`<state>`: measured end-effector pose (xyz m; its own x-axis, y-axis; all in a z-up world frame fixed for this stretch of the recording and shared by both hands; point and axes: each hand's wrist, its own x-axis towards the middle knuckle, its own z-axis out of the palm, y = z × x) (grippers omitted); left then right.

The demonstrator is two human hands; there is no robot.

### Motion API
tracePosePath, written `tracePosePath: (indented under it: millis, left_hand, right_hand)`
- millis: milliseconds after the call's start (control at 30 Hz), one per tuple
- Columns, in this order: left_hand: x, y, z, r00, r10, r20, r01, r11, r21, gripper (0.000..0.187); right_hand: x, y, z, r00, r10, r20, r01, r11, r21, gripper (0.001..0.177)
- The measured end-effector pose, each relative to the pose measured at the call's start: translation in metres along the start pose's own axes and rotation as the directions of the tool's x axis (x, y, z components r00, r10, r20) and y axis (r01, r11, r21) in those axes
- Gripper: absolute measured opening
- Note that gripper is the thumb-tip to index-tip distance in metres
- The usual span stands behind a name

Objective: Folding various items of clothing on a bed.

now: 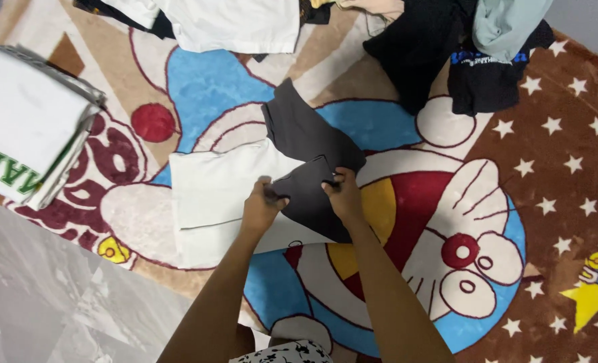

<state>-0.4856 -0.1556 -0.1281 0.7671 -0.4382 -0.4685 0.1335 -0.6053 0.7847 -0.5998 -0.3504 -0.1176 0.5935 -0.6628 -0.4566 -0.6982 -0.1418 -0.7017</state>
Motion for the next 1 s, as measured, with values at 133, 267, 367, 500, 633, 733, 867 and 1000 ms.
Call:
tracePosePath:
  millis: [133,267,367,500,633,733,867,1000]
  left_hand:
    - [-0.003,-0.015,0.016,0.999,-0.039,0.035,0.04,0.999,-0.029,0.046]
    - [-0.02,-0.038,0.019,0.962,0.254,0.097,-0.258,0.966,0.027,0.025]
    - [-0.035,-0.048,0.005,0.889,0.416,0.192,-0.447,0.881,0.159,0.035]
    - [-0.009,-0.098,-0.016,0.809,0.583,0.078,-0.586,0.787,0.195,0.046]
    - [0.02,-0.048,-0.108,0.842,0.539,-0.037,-0.447,0.734,0.512,0.044]
    - [0.044,-0.017,-0.16,0.896,0.402,-0.189,-0.202,0.747,0.633,0.059]
    - [0.067,-0.007,-0.19,0.942,0.332,-0.05,-0.152,0.554,0.818,0.055]
    - [0.095,-0.033,-0.191,0.971,0.227,0.072,-0.184,0.522,0.833,0.039]
  right_hand:
    - [0.001,0.031,-0.007,0.996,0.039,0.077,-0.057,0.966,0.252,0.046]
    - [-0.02,0.051,-0.028,0.948,-0.302,0.099,0.289,0.949,0.127,0.017]
    - [-0.032,0.057,-0.036,0.892,-0.424,0.157,0.44,0.894,-0.087,0.027]
    - [-0.018,0.048,-0.045,0.82,-0.56,0.118,0.571,0.791,-0.22,0.035]
    - [0.009,-0.014,-0.057,0.83,-0.557,0.016,0.537,0.792,-0.291,0.025]
    - [0.063,-0.025,-0.051,0.778,-0.626,-0.038,0.57,0.731,-0.374,0.018]
    - [0.105,-0.038,-0.033,0.813,-0.581,-0.043,0.524,0.761,-0.383,0.038]
    - [0.12,-0.049,-0.013,0.849,-0.528,-0.031,0.482,0.797,-0.365,0.056]
